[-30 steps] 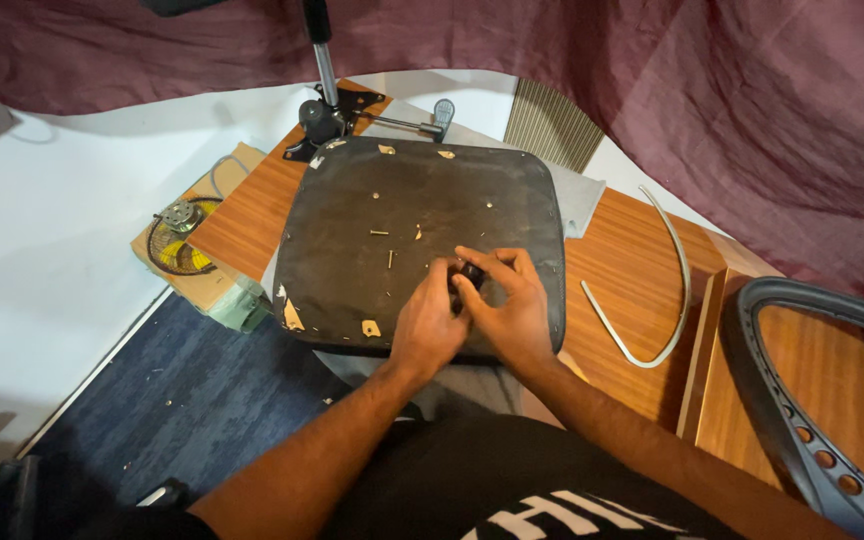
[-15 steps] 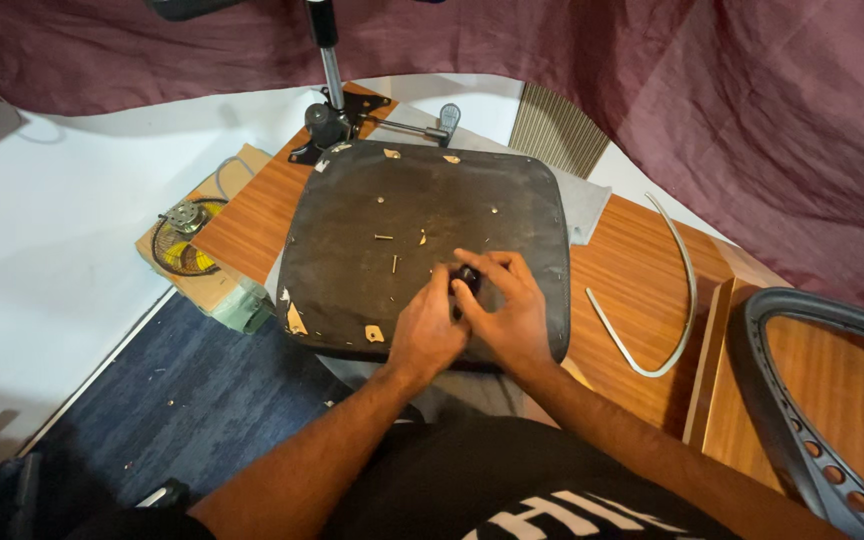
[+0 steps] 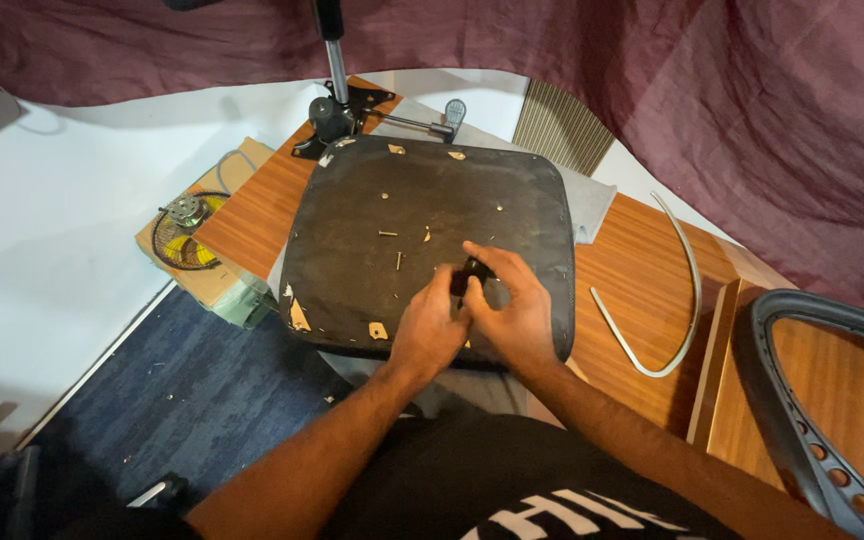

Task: The person sits at a desk with an office chair seat turned upside down. They use a screwdriver on the seat underside, then grip a small black cylindrical part and repeatedly twist and pull at it, working to remove it from the chair seat.

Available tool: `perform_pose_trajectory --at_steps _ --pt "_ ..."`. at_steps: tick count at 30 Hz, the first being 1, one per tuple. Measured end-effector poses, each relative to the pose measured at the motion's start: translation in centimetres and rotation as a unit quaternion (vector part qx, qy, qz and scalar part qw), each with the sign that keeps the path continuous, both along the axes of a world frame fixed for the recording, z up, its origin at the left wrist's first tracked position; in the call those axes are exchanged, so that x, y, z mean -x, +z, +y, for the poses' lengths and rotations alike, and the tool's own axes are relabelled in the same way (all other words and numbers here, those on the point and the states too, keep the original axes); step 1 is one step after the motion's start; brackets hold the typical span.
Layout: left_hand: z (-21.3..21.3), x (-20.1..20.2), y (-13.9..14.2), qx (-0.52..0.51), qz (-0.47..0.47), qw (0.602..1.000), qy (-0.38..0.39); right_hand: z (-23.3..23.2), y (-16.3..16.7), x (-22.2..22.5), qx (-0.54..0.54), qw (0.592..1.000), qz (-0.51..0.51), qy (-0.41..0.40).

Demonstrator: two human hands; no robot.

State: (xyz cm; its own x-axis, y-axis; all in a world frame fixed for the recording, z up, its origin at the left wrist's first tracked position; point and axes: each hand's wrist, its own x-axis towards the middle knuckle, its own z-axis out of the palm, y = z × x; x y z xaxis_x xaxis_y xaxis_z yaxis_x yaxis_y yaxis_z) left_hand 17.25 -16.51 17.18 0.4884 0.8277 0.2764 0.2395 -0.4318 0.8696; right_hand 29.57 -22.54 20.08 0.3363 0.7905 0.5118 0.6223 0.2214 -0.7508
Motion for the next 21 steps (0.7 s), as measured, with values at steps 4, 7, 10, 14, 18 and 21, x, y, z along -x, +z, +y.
perform_pose_trajectory --at_steps 4,7,10,14,18,21 --pt "0.42 -0.03 0.15 0.018 0.054 0.998 0.001 0.12 -0.16 -0.24 -0.054 0.998 -0.020 0.034" --pt "0.53 -0.41 0.40 0.076 0.103 0.991 0.044 0.22 -0.30 -0.15 0.027 0.999 -0.024 -0.036" --pt "0.16 -0.24 0.37 0.049 0.049 0.997 0.029 0.08 -0.42 -0.03 0.051 0.998 -0.008 -0.042" --pt "-0.18 -0.04 0.24 -0.046 0.009 0.999 0.014 -0.04 -0.37 0.03 0.014 0.999 0.036 0.000" --pt "0.01 -0.33 0.27 0.034 0.095 0.994 0.050 -0.14 -0.31 0.15 -0.026 1.000 -0.003 -0.001" --pt "-0.11 -0.36 0.21 0.054 0.092 0.992 0.066 -0.20 -0.46 0.32 0.023 0.999 -0.022 -0.034"
